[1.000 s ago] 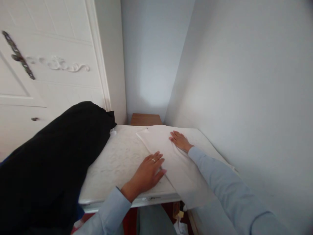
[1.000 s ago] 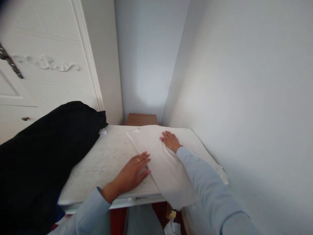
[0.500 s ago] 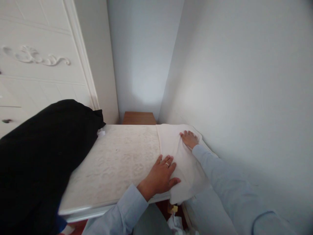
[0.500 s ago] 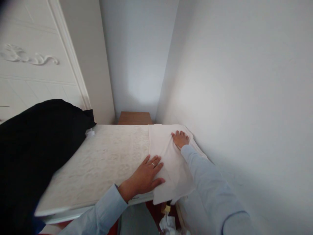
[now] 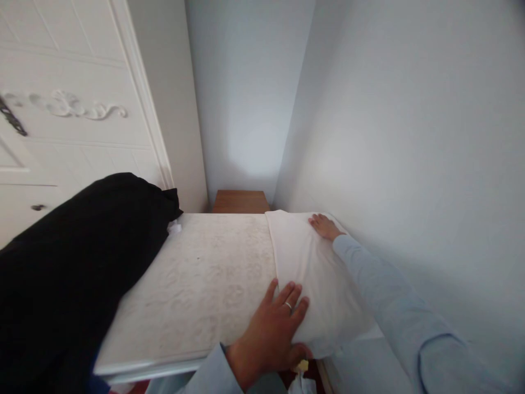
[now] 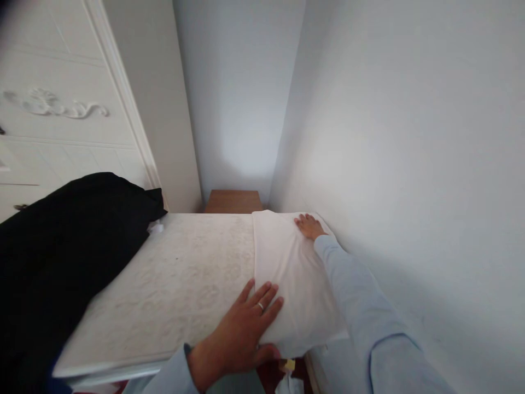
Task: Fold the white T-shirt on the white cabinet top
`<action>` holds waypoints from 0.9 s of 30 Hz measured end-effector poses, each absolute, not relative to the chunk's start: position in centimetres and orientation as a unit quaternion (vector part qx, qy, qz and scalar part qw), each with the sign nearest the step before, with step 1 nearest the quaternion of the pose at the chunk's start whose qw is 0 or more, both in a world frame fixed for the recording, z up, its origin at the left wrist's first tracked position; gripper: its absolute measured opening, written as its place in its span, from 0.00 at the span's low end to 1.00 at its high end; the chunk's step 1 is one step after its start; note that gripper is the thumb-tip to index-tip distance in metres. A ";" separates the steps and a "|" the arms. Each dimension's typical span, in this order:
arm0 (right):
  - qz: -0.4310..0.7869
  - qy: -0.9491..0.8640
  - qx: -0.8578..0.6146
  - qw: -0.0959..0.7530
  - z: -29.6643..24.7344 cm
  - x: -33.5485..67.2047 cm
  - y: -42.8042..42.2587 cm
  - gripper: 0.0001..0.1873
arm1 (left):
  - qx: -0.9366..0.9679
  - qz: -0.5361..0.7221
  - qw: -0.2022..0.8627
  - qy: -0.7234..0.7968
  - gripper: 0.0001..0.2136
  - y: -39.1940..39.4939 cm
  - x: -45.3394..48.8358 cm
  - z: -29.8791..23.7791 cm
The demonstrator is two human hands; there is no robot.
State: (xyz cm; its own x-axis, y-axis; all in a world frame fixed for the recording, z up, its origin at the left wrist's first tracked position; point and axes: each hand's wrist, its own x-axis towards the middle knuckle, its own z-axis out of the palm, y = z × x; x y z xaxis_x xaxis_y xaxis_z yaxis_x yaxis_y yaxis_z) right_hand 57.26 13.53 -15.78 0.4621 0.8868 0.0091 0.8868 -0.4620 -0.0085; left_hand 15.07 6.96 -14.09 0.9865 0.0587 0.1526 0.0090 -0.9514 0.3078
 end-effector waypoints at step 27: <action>-0.004 -0.546 -0.837 0.017 -15.1 53.4 17.8 0.29 | 0.986 0.036 0.161 0.016 0.42 5.9 14.5 -12.5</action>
State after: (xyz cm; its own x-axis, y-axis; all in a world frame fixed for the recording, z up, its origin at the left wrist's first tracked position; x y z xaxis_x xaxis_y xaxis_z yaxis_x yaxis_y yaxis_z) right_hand 53.39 17.85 -15.07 0.4033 0.9147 0.0249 0.9150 -0.4028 -0.0248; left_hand 14.50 5.90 -12.51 0.9970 0.0423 0.0653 0.0193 -0.9475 0.3192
